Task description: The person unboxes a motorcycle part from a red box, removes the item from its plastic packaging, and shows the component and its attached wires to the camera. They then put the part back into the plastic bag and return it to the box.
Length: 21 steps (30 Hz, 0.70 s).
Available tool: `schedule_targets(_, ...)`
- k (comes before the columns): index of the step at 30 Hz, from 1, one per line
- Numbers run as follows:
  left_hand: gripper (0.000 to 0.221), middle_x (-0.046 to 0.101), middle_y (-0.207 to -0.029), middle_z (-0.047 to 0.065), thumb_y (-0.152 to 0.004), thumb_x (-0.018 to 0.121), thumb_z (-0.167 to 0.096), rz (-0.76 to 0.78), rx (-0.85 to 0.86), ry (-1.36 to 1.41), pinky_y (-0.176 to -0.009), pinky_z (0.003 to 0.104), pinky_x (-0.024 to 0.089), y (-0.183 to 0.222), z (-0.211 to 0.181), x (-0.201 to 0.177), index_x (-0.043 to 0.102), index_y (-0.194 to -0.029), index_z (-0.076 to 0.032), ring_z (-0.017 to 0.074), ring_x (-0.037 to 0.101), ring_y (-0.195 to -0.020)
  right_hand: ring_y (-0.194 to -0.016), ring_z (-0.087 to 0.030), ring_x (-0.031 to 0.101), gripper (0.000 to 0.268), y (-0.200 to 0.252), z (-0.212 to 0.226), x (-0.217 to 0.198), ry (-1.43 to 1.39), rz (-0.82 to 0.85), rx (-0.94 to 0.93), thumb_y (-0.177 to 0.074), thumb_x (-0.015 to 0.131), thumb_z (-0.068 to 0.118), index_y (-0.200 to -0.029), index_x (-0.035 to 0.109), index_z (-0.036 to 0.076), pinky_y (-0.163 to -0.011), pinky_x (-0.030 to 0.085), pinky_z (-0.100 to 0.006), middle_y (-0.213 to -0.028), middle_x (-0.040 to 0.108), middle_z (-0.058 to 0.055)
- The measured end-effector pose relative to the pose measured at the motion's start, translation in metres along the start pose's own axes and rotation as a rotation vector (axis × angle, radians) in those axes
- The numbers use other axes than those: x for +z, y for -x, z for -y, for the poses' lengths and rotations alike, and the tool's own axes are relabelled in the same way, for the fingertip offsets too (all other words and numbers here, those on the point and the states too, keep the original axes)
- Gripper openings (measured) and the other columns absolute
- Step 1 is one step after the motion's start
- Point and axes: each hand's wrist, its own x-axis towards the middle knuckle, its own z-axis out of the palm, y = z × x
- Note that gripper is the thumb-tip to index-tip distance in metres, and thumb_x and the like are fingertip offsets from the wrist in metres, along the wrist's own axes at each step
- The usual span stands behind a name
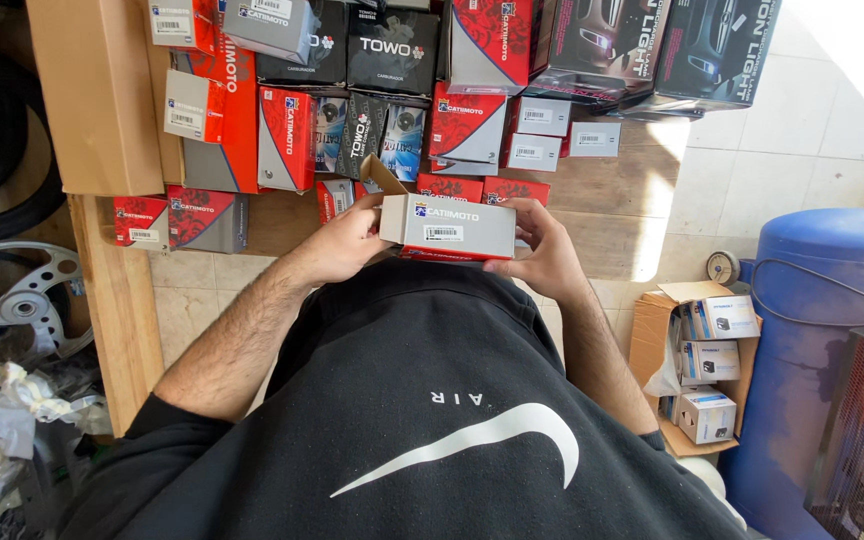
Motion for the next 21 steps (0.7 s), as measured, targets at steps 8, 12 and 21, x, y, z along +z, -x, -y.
schedule_targets(8, 0.041, 0.076, -0.148, 0.033, -0.125, 0.072, -0.033, -0.081, -0.107, 0.187, -0.115, 0.053, 0.067, 0.016, 0.01, -0.006, 0.079, -0.139, 0.005, 0.0454, 0.079, -0.141, -0.127, -0.026, 0.078, 0.109, -0.01, -0.012, -0.034, 0.015, 0.024, -0.029, -0.064, 0.121, 0.003, -0.159, 0.069, 0.004, -0.115, 0.062, -0.044, -0.139, 0.083, -0.015)
schedule_targets(12, 0.049, 0.067, -0.158, 0.048, -0.127, 0.069, -0.015, -0.127, -0.164, 0.471, -0.123, 0.059, 0.067, 0.027, 0.03, -0.042, 0.055, -0.162, 0.016, 0.0531, 0.076, -0.145, -0.13, -0.031, 0.078, 0.11, -0.012, -0.019, -0.075, -0.026, -0.05, -0.018, -0.066, 0.118, -0.001, -0.16, 0.061, 0.001, -0.115, 0.064, -0.046, -0.145, 0.078, -0.018)
schedule_targets(21, 0.036, 0.082, -0.142, 0.034, -0.124, 0.074, -0.011, -0.164, 0.049, 0.61, -0.111, 0.052, 0.075, 0.014, 0.096, -0.045, 0.062, -0.15, 0.009, 0.0357, 0.085, -0.125, -0.147, -0.049, 0.072, 0.101, -0.03, -0.028, -0.029, 0.585, -0.062, -0.101, -0.076, 0.116, 0.005, -0.164, 0.067, 0.008, -0.123, 0.067, -0.052, -0.166, 0.059, -0.017)
